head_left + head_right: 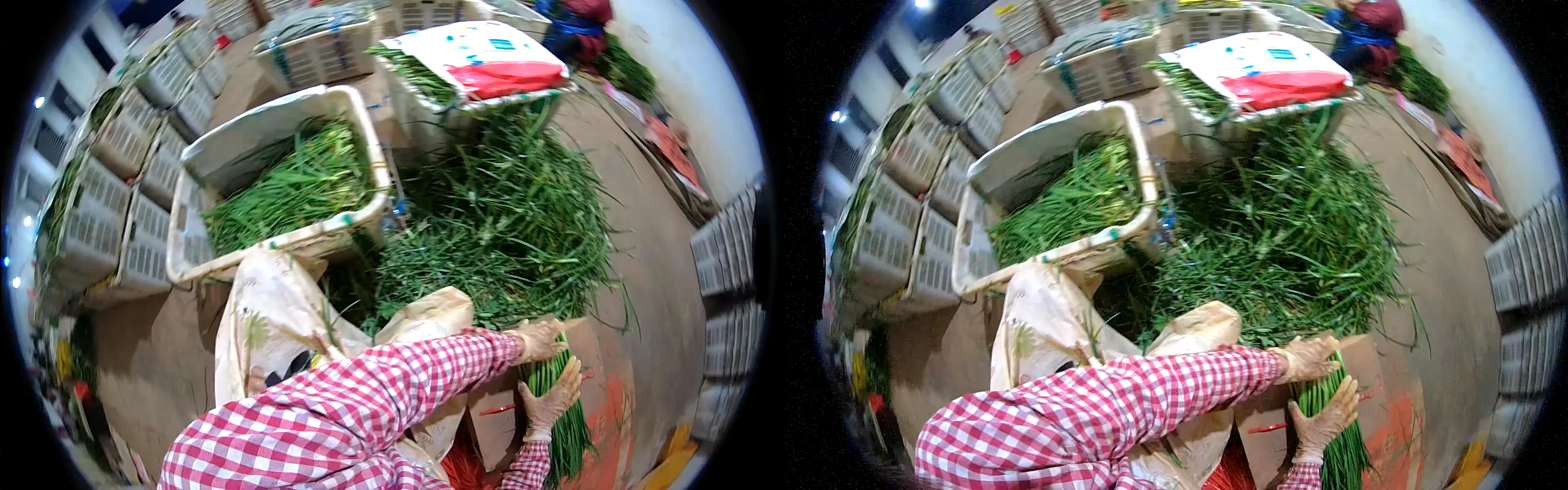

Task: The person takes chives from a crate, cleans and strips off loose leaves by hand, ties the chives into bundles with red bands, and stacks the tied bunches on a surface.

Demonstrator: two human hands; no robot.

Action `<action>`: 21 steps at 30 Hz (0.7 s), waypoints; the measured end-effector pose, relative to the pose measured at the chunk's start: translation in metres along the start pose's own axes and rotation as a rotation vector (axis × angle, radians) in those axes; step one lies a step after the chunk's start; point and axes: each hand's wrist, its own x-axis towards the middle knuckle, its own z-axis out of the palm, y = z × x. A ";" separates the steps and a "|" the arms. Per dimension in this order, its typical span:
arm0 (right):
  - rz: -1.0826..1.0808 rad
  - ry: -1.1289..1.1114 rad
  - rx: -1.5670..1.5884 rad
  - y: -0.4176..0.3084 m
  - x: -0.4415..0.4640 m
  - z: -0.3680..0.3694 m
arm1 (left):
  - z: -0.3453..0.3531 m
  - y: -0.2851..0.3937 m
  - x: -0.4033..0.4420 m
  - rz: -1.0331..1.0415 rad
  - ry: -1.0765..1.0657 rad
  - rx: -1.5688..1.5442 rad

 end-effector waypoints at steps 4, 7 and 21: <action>-0.045 0.087 0.048 -0.043 0.003 0.038 | -0.057 0.011 -0.064 0.038 0.203 0.123; -0.069 0.086 0.011 -0.050 0.011 0.026 | -0.096 0.034 -0.107 0.214 0.280 -0.126; -0.136 -0.159 0.054 -0.259 0.111 -0.086 | -0.284 -0.135 -0.421 0.287 0.837 -0.285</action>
